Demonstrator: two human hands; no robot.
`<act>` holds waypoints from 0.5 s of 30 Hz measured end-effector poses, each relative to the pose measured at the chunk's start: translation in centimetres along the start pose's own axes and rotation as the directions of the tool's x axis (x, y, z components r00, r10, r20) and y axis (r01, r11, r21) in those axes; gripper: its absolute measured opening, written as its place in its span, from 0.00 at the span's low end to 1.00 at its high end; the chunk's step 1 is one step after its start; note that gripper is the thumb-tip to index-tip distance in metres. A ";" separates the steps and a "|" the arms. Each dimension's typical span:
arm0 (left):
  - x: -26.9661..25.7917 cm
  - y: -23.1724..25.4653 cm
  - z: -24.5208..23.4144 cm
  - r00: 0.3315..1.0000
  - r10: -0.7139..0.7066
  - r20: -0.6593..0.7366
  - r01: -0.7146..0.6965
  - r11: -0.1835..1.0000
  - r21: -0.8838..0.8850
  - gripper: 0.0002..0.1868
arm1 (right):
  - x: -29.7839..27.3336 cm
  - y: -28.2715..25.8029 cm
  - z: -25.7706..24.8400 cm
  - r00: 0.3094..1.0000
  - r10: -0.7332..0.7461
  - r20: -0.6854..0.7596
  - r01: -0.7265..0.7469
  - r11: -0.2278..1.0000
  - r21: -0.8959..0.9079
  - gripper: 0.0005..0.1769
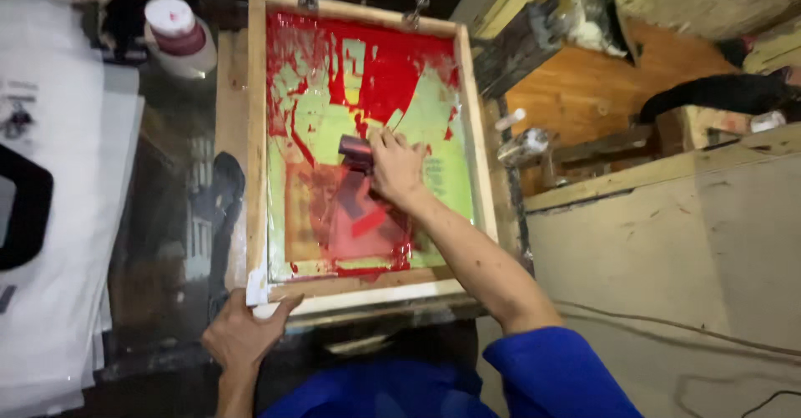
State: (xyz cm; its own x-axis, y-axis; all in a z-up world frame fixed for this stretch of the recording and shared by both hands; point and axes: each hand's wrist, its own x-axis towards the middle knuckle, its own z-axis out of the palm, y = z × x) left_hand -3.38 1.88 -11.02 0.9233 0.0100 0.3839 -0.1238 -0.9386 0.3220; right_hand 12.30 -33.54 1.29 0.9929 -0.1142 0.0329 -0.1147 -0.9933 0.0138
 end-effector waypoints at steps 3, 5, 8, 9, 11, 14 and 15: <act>-0.3 0.5 0.0 0.971 -0.166 0.174 0.171 0.985 -0.014 0.45 | 0.2 1.3 -0.5 0.976 -0.060 0.209 0.064 0.998 -0.010 0.42; 0.9 1.4 -2.0 0.919 -0.264 0.294 0.296 0.953 -0.069 0.44 | -5.9 0.8 -1.0 0.974 -0.187 0.130 0.183 0.982 0.042 0.35; 1.5 2.7 -4.4 0.801 -0.405 0.441 0.519 0.837 -0.173 0.42 | -15.2 -0.7 -3.8 0.959 -0.282 0.029 0.279 0.957 0.085 0.33; 2.2 3.5 -4.8 0.766 -0.445 0.465 0.595 0.764 -0.249 0.40 | -17.9 -0.9 -5.3 0.971 -0.240 -0.003 0.239 0.967 0.083 0.38; 4.8 7.2 -8.2 0.753 -0.452 0.478 0.658 0.503 -0.560 0.37 | -19.9 0.3 -6.7 0.944 -0.157 -0.291 0.196 0.974 0.110 0.36; 7.9 9.7 -5.8 0.883 -0.391 0.260 0.353 0.185 -0.917 0.40 | -17.4 1.0 -12.9 0.659 -0.068 -0.749 0.251 0.959 0.133 0.19; 9.0 9.9 -3.7 0.949 -0.315 -0.026 0.041 0.201 -0.979 0.40 | -15.4 0.9 -15.6 0.411 -0.058 -0.910 0.325 0.942 0.087 0.07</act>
State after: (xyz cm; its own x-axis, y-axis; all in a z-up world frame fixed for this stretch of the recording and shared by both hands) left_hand 2.33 -6.07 -1.15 0.9056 0.3144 0.2847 -0.3433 0.1491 0.9273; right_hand -3.58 -32.44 16.41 0.3869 0.0269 0.9217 0.2178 -0.9740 -0.0630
